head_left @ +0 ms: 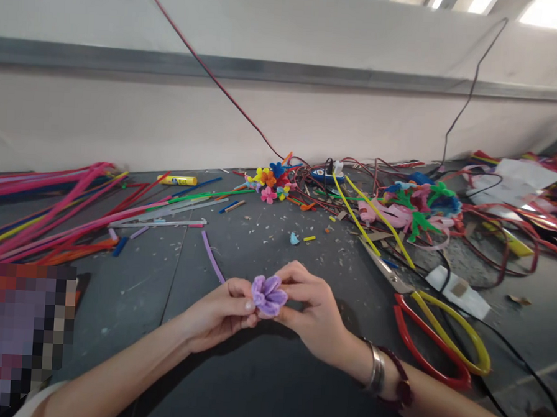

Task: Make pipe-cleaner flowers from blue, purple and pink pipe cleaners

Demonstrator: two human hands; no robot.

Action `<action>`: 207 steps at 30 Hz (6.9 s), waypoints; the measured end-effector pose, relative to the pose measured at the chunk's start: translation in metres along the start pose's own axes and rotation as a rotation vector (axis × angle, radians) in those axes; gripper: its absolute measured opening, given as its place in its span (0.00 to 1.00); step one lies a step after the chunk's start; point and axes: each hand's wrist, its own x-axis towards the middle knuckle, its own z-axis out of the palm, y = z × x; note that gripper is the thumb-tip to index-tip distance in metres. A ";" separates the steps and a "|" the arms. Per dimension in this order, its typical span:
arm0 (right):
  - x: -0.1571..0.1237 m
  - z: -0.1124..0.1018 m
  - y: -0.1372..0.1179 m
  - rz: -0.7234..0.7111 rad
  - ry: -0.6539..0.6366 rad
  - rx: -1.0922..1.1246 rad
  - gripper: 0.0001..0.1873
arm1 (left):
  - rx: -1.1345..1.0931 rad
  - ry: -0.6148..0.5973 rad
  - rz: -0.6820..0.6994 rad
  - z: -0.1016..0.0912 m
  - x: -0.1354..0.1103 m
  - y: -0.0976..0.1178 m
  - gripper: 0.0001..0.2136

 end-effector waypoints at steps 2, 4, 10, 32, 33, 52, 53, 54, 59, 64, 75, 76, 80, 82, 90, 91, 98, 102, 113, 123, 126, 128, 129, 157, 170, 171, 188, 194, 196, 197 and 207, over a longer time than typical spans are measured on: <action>-0.001 0.002 -0.002 -0.020 -0.003 0.021 0.05 | 0.006 -0.032 -0.029 0.000 -0.001 0.000 0.09; -0.001 0.002 -0.005 -0.038 -0.003 0.038 0.07 | 0.021 -0.068 -0.061 0.000 -0.001 0.000 0.07; -0.002 0.003 -0.008 -0.044 -0.030 0.093 0.10 | 0.028 -0.111 -0.093 -0.002 0.000 -0.004 0.08; -0.002 0.006 -0.013 -0.009 -0.054 0.213 0.09 | 0.055 -0.107 -0.059 0.014 -0.002 -0.008 0.11; -0.003 0.006 -0.013 0.004 -0.062 0.234 0.08 | 0.057 -0.102 -0.057 0.014 -0.002 -0.008 0.11; 0.003 -0.005 -0.009 0.285 -0.002 0.251 0.07 | 0.804 0.071 0.483 0.009 -0.004 0.037 0.10; 0.003 -0.005 -0.008 0.309 -0.017 0.267 0.07 | 0.927 0.069 0.585 0.014 -0.008 0.043 0.10; 0.003 -0.005 -0.007 0.326 -0.031 0.283 0.07 | 1.070 0.058 0.656 0.020 -0.012 0.048 0.10; 0.001 -0.003 -0.005 0.358 -0.091 0.314 0.09 | 1.550 0.138 0.827 0.046 -0.028 0.053 0.08; 0.001 -0.001 -0.006 0.377 -0.137 0.313 0.12 | 1.610 0.201 0.811 0.052 -0.028 0.045 0.05; 0.001 -0.002 -0.006 0.367 -0.151 0.352 0.13 | 1.419 0.180 0.651 0.053 -0.027 0.043 0.05; 0.001 -0.002 -0.006 0.369 -0.150 0.356 0.13 | 1.412 0.173 0.662 0.053 -0.027 0.043 0.05; 0.001 -0.003 -0.008 0.376 -0.160 0.406 0.13 | 1.397 0.156 0.687 0.054 -0.027 0.044 0.05; 0.002 -0.003 -0.008 0.379 -0.158 0.424 0.13 | 1.396 0.153 0.691 0.053 -0.027 0.045 0.05; 0.002 -0.003 -0.010 0.385 -0.167 0.491 0.13 | 1.381 0.074 0.681 0.049 -0.028 0.046 0.05; 0.002 -0.003 -0.010 0.383 -0.169 0.498 0.12 | 1.389 0.067 0.693 0.049 -0.028 0.046 0.05; 0.002 -0.004 -0.010 0.375 -0.190 0.487 0.11 | 1.490 0.026 0.768 0.050 -0.029 0.048 0.06; 0.000 -0.004 -0.009 0.342 -0.212 0.425 0.08 | 1.394 0.025 0.672 0.046 -0.031 0.052 0.04; -0.001 0.000 -0.012 0.355 -0.364 0.411 0.09 | 1.248 0.012 0.266 0.044 -0.029 0.059 0.06; -0.002 0.000 -0.011 0.416 -0.401 0.478 0.09 | 1.235 -0.052 0.203 0.042 -0.031 0.062 0.06; -0.001 -0.002 -0.010 0.421 -0.358 0.500 0.07 | 1.125 -0.038 0.192 0.036 -0.029 0.065 0.07; 0.000 -0.003 -0.008 0.416 -0.274 0.490 0.05 | 1.039 0.000 0.188 0.029 -0.026 0.068 0.08; 0.001 -0.004 -0.007 0.413 -0.216 0.474 0.05 | 1.015 0.009 0.173 0.026 -0.024 0.069 0.08; 0.003 -0.004 0.004 0.333 -0.164 0.579 0.02 | 0.553 -0.006 0.244 0.013 -0.002 -0.004 0.06; 0.006 -0.004 0.004 0.381 -0.088 0.579 0.04 | 0.243 0.002 0.077 0.019 -0.003 -0.005 0.09; 0.006 -0.004 0.003 0.386 -0.080 0.576 0.03 | 0.237 0.014 0.075 0.018 -0.003 -0.004 0.10; 0.006 -0.005 0.007 0.336 -0.108 0.514 0.07 | 0.113 0.021 0.024 0.017 -0.001 -0.004 0.07; 0.008 -0.019 0.000 0.055 0.139 -0.045 0.13 | 0.270 0.075 0.095 0.013 0.002 0.001 0.08; 0.008 -0.021 0.001 -0.006 0.100 -0.161 0.12 | 0.290 0.088 0.080 0.011 0.003 0.002 0.08; 0.007 -0.022 0.001 -0.032 0.082 -0.200 0.12 | 0.296 0.095 0.078 0.011 0.003 0.001 0.08; 0.008 -0.017 0.004 -0.187 0.113 -0.416 0.03 | 0.454 0.137 0.182 0.011 0.004 0.000 0.09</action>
